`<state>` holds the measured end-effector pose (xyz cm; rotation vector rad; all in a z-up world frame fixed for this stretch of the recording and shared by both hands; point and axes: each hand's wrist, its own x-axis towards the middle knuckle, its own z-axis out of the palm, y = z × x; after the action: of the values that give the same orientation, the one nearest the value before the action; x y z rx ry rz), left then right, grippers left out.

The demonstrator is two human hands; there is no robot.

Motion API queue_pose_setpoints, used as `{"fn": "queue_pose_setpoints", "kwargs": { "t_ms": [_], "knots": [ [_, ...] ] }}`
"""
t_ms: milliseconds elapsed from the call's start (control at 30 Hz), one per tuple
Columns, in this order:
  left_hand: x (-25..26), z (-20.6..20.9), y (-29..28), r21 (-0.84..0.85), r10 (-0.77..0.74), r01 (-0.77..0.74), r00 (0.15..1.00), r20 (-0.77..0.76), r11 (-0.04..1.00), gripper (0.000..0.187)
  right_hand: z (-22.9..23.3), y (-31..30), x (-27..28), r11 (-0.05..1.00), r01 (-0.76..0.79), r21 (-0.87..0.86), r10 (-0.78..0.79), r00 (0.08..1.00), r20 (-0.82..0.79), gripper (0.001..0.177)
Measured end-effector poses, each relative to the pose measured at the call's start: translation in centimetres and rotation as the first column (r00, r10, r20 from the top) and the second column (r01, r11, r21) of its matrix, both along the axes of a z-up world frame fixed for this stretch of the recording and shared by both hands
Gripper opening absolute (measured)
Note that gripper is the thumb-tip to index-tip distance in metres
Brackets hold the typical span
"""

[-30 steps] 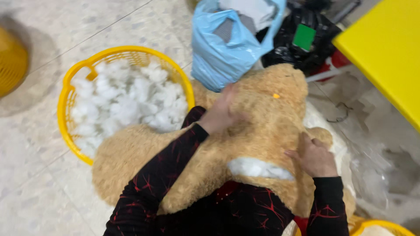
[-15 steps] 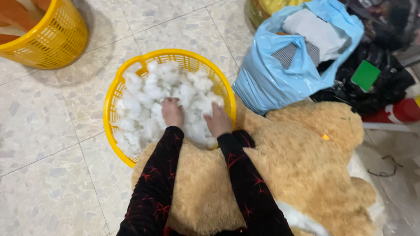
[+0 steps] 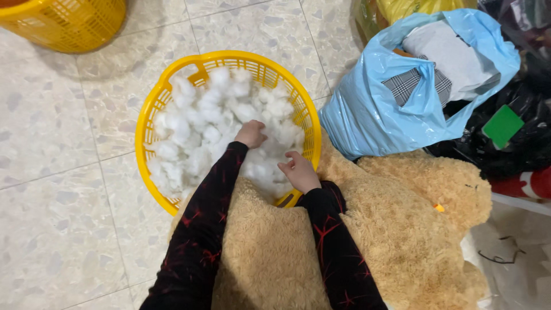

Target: The person repeatedly takes handfuls of white stuffing from a yellow basket and inserts them into an opening in the back of a large teddy bear. They push and distribute the stuffing inside the bear's body throughout the clip.

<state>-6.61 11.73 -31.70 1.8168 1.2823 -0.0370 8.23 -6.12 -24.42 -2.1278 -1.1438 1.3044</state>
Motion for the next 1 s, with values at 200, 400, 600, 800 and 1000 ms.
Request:
{"fn": "queue_pose_setpoints", "kwargs": {
  "t_ms": [200,400,600,800,1000],
  "knots": [
    [-4.3,10.1,0.5,-0.314,0.132,0.002,0.904,0.406,0.949,0.05,-0.3,0.9,0.9,0.96,0.183,0.213,-0.119,0.952,-0.281,0.099],
    [-5.2,16.2,-0.8,-0.422,0.21,0.18,0.658,0.723,0.889,0.032,4.1,-0.1,-1.6,0.899,0.167,0.404,0.122,0.791,-0.6,0.125],
    [-4.0,18.3,-2.8,-0.129,0.014,0.129,0.655,0.756,0.983,0.052,5.0,-0.1,-3.2,0.861,0.405,0.307,0.076,0.495,-0.865,0.1],
    [-1.4,18.5,-5.9,0.401,-0.294,0.012,0.699,0.652,0.916,0.083,-4.7,2.8,-2.6,0.78,0.61,0.142,-0.264,0.526,-0.808,0.038],
    [-3.6,14.5,-3.9,0.575,-0.064,-0.276,0.863,0.5,0.77,0.054,-4.8,2.2,0.4,0.572,0.797,0.191,-0.228,0.379,-0.897,0.024]
  ]
}}
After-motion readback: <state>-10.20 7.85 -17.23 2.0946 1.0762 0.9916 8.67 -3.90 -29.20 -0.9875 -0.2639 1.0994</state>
